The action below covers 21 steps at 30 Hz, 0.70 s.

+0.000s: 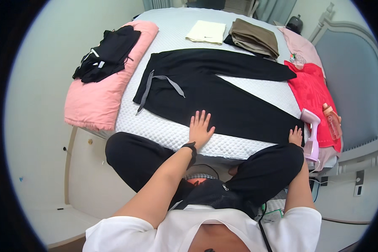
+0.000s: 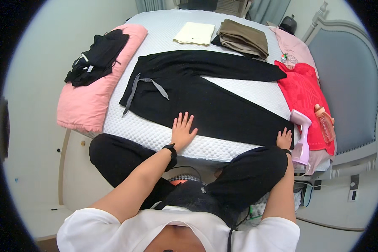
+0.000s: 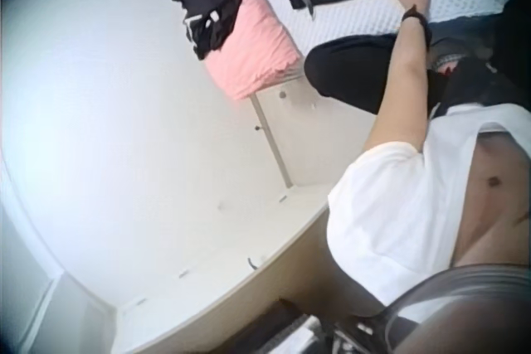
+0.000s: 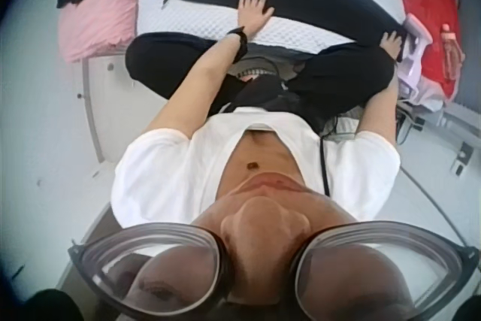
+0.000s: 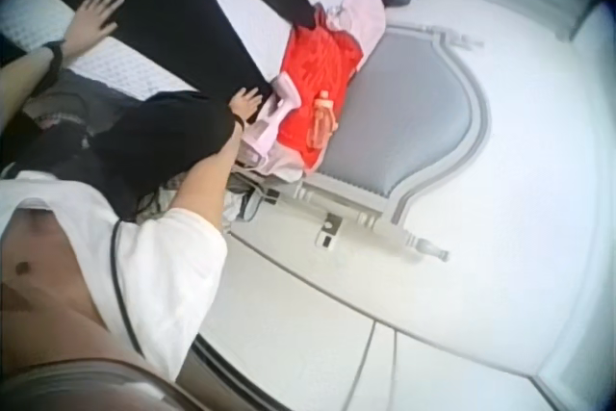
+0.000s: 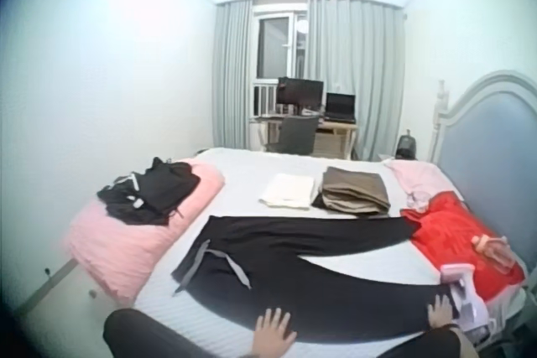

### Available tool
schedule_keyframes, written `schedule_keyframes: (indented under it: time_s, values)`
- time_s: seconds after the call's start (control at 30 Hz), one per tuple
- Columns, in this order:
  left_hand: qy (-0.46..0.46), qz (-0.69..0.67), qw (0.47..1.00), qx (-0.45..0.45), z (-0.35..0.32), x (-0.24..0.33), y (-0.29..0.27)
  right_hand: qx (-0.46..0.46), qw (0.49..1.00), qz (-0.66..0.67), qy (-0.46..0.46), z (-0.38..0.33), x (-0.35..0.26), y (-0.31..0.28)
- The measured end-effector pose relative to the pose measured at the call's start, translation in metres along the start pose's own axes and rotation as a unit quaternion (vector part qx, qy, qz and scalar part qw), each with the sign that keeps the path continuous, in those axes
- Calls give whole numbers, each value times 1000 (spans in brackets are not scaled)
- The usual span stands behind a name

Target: The person is using a handheld steamer on a pair of black pants laid out on a bed.

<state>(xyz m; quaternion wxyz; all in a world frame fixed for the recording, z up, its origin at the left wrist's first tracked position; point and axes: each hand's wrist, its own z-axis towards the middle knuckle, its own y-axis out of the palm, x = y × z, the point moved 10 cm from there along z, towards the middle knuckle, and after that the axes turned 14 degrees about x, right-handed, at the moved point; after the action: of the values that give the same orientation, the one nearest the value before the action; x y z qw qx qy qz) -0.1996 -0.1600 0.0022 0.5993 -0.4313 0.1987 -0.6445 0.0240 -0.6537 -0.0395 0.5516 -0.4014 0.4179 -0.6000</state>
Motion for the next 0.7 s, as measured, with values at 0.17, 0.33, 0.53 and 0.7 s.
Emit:
schedule_keyframes:
  time_s: [0.17,0.33,0.53,0.7]
  values:
    - [10,-31,997,-67,-14,12,11,-35,999,-10,-12,5,6,13]
    - [8,9,997,73,51,-24,-23,24,1000,-7,-8,1,9,8]
    - [-62,142,988,5,56,-132,-4,90,995,2,-40,-10,0,-2]
    - [-95,180,971,-127,60,-142,8,82,996,4,-29,-13,-1,-4]
